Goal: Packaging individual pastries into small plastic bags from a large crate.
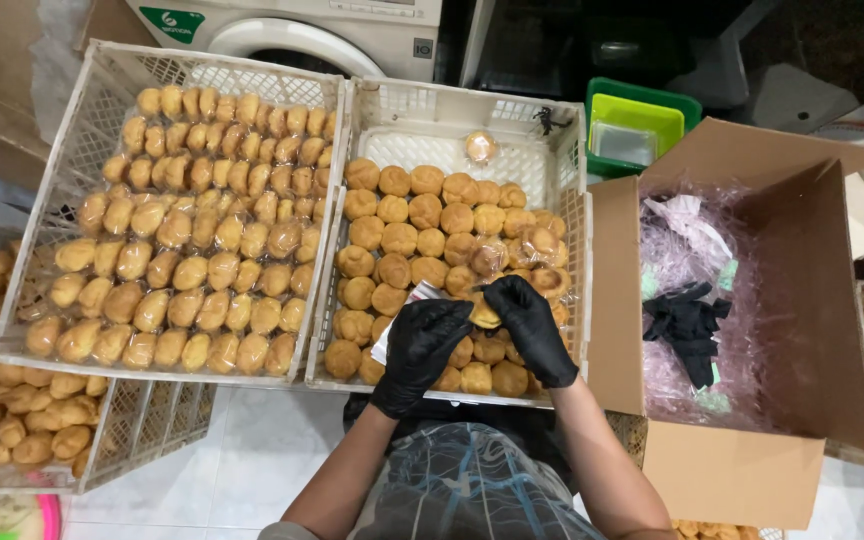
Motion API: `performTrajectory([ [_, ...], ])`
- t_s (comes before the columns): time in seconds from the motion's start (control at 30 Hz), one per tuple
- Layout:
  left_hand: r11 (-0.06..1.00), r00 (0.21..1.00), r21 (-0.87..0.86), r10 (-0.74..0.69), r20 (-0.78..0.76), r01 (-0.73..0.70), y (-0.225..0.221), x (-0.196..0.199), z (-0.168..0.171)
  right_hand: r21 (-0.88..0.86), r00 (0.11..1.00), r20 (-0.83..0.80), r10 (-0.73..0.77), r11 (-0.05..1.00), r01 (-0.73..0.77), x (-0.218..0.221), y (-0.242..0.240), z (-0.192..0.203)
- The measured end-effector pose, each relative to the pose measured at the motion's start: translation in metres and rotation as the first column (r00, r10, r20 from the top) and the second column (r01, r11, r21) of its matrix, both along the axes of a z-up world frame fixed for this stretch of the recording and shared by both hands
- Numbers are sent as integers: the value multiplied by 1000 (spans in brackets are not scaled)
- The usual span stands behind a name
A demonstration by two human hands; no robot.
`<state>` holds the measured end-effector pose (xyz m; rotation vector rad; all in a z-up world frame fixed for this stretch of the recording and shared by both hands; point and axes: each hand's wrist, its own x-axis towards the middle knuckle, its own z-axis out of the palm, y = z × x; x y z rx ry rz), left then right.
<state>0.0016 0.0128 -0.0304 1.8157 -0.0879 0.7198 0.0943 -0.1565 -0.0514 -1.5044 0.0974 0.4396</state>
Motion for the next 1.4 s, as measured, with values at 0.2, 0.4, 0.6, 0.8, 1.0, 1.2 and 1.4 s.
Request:
performTrajectory([
  [0.2, 812, 992, -583, -56, -110, -19, -10, 3, -35, -109, 976, 66, 209, 974, -201, -21, 15, 87],
  [0.4, 853, 971, -520, -152, -184, 35, -10, 0, -31, -211, 964, 227, 142, 973, -94, -15, 8, 84],
  [0.6, 726, 973, -683, -204, -106, 78, -13, -3, -30, -358, 876, 299, 379, 895, -266, -13, -1, 116],
  [0.8, 849, 975, -516, -194, -105, 114, -22, -4, -14, -499, 830, 122, 544, 757, -422, 0, -13, 120],
  [1.0, 868, 964, -464, -248, -93, 178, -28, -4, -7, -694, 659, 1, 752, 475, -541, 7, -17, 114],
  [1.2, 820, 948, -557, -267, -173, 130, -22, -3, -13, -617, 833, 37, 552, 669, -415, 9, -20, 121],
  [1.4, 905, 956, -398, -235, -174, 150, -34, -5, -1, -670, 747, -29, 664, 542, -508, 12, -23, 112],
])
